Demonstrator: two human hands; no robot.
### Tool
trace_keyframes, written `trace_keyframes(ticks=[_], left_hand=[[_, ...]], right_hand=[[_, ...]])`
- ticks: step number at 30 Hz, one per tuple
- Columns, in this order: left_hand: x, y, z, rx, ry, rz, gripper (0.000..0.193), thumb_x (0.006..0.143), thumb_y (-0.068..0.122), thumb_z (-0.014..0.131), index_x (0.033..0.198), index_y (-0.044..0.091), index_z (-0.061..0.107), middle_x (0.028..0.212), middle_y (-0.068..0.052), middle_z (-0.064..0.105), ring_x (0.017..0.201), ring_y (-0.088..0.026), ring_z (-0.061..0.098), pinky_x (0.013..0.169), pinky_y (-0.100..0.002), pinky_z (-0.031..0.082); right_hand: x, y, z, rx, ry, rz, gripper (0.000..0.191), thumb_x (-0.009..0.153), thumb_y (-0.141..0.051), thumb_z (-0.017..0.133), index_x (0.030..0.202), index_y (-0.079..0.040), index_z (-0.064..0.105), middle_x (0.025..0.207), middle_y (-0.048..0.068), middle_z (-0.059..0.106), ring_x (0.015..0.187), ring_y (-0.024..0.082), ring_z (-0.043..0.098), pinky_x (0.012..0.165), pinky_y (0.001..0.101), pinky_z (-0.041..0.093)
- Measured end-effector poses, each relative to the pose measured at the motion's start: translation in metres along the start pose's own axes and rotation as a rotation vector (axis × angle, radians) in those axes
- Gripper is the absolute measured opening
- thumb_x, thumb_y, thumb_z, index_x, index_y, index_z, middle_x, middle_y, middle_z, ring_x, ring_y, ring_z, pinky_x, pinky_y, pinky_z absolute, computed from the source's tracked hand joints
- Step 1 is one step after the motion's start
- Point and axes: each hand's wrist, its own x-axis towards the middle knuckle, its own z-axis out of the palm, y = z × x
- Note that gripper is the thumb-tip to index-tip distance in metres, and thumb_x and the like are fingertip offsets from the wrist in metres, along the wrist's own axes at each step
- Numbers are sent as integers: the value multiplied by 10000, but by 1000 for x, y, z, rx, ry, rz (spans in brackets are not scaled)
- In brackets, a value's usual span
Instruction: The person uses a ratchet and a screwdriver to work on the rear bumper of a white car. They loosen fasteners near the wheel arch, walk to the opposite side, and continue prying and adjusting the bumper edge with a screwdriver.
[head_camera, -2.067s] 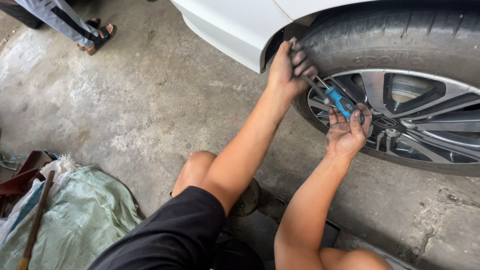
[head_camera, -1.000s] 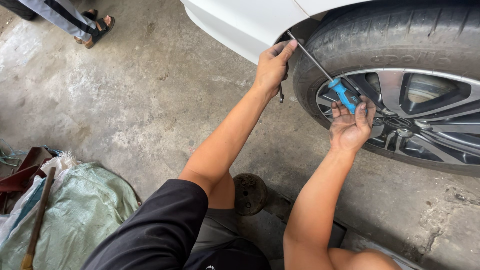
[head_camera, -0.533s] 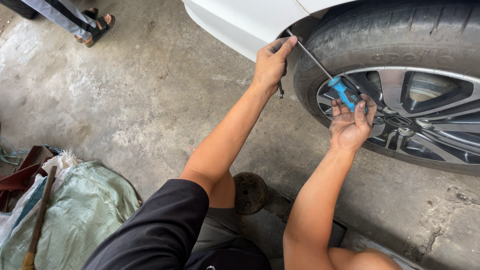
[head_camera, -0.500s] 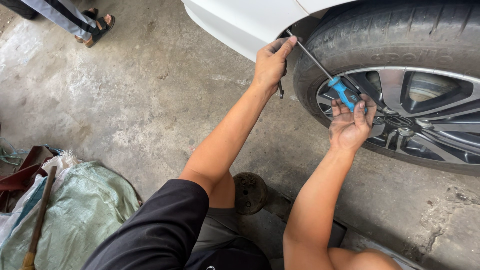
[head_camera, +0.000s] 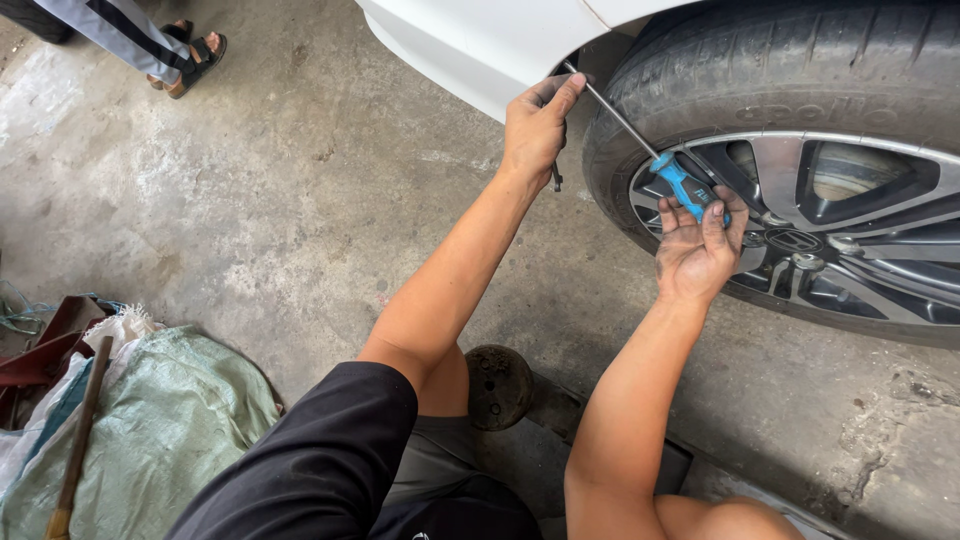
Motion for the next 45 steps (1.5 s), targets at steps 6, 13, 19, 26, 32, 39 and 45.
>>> trace_keyframes(ticks=[6, 13, 19, 26, 32, 39, 45], left_hand=[[-1, 4, -1, 2, 31, -97, 408, 936, 337, 774, 1117, -28, 794, 531, 109, 400, 457, -32, 289, 548, -183, 396], [0, 9, 2, 45, 22, -41, 393, 948, 315, 776, 1126, -35, 798, 748, 19, 637, 698, -63, 520, 723, -246, 441], [-1, 9, 3, 48, 36, -49, 392, 896, 332, 766, 1089, -8, 792, 1033, -154, 780, 1112, -233, 650, 1028, -376, 458], [-1, 7, 3, 41, 52, -78, 387, 893, 330, 771, 1075, -10, 803, 1002, -189, 783, 1090, -279, 663, 1048, -421, 476], [-1, 8, 3, 22, 45, -48, 399, 890, 329, 780, 1081, -21, 789, 970, -142, 778, 1040, -205, 664, 1011, -356, 473], [-2, 9, 5, -18, 93, -50, 419, 856, 326, 817, 1032, -54, 786, 881, -90, 737, 875, -165, 643, 833, -285, 516], [1, 2, 6, 29, 121, -44, 506, 829, 417, 825, 994, -60, 783, 899, -104, 734, 908, -177, 649, 868, -312, 518]], right_hand=[[1, 2, -3, 0, 7, -1, 355, 995, -217, 765, 1245, -85, 549, 1146, 147, 691, 1031, 315, 685, 1016, 490, 553], [1, 2, -4, 15, -5, -2, 363, 996, -210, 768, 1253, -87, 544, 1158, 150, 688, 1037, 315, 683, 1019, 488, 551], [0, 2, -2, 12, 2, -4, 358, 992, -213, 762, 1247, -82, 547, 1161, 151, 691, 1035, 313, 690, 1006, 482, 558], [0, 2, -2, 7, 5, -5, 354, 997, -210, 757, 1250, -80, 545, 1153, 149, 692, 1029, 308, 693, 1001, 472, 567], [2, 2, -5, 6, 16, -2, 368, 998, -220, 759, 1262, -71, 551, 1123, 151, 688, 1001, 302, 689, 983, 478, 574], [-3, -12, 15, -308, 143, 53, 524, 992, -486, 700, 1187, -12, 590, 862, 129, 693, 656, 205, 650, 633, 401, 529], [-1, -49, 30, -484, 279, 495, 774, 827, -770, 544, 910, -19, 715, 493, -17, 401, 344, 75, 325, 410, 273, 404]])
